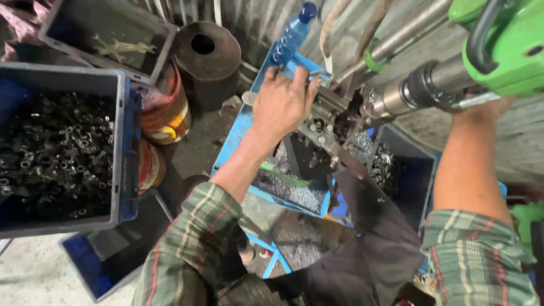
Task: The person operates a drill press to machine small metal parts. They repeatedly pick parts from a bin, place them into a jig under the drill, lower the drill to machine the part, and then remove the finished part to place it in another bin.
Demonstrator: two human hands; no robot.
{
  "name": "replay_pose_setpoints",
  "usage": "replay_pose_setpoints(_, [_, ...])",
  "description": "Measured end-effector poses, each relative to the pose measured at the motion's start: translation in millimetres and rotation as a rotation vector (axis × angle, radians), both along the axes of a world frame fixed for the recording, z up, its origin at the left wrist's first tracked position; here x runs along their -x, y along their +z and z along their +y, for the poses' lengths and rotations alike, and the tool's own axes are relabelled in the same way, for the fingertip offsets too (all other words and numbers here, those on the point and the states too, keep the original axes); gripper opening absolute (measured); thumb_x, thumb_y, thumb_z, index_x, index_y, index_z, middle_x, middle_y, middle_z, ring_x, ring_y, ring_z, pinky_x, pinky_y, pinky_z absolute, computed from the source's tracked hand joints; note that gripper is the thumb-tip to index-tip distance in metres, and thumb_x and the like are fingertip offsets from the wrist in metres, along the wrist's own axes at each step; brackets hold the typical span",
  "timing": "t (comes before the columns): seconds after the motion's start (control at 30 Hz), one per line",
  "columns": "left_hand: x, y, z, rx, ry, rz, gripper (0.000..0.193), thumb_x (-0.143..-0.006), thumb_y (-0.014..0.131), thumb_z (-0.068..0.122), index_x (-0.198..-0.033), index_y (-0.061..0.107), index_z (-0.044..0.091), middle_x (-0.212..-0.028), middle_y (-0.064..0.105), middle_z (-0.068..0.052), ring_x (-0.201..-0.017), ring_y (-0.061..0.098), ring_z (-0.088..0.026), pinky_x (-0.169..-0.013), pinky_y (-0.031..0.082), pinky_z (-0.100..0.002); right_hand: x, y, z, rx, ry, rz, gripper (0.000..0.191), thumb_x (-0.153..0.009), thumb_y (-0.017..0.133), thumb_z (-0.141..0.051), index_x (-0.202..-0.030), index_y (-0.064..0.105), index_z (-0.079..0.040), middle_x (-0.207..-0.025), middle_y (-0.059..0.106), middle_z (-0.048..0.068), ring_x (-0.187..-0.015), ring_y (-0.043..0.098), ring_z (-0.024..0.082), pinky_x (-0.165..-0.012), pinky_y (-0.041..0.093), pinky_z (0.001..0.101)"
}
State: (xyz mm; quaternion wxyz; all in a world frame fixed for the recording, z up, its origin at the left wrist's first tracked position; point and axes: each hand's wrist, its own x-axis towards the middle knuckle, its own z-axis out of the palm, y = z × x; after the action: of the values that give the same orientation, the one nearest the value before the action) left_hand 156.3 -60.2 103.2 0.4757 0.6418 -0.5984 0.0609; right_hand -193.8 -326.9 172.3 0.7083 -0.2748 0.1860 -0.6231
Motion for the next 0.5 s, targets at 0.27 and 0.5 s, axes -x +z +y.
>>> replay_pose_setpoints(0.27, [8.4,-4.6,45.8,0.074,0.146,0.137,0.066,-0.105,0.059,0.042,-0.145,0.038,-0.006,-0.135,0.06,-0.031,-0.126,0.055,-0.049,-0.11,0.041,-0.049,26.1,-35.3,51.1,-0.123,-0.382,0.474,0.047,-0.092,0.055,-0.045,-0.119,0.069,-0.009,-0.107,0.075,0.006,-0.092,0.073,0.023,-0.065,0.048,0.0381])
replay_pose_setpoints(0.5, [1.1,-42.2,111.3,-0.475,-0.068,0.961,0.072,-0.102,0.045,0.052,-0.15,0.041,-0.001,-0.124,0.066,-0.028,-0.113,0.069,-0.039,-0.099,0.053,-0.048,92.5,-9.5,219.4,-0.057,-0.411,0.499,0.032,-0.099,0.057,-0.046,-0.113,0.061,-0.018,-0.09,0.057,0.0,-0.084,0.055,0.021,-0.08,0.044,0.0468])
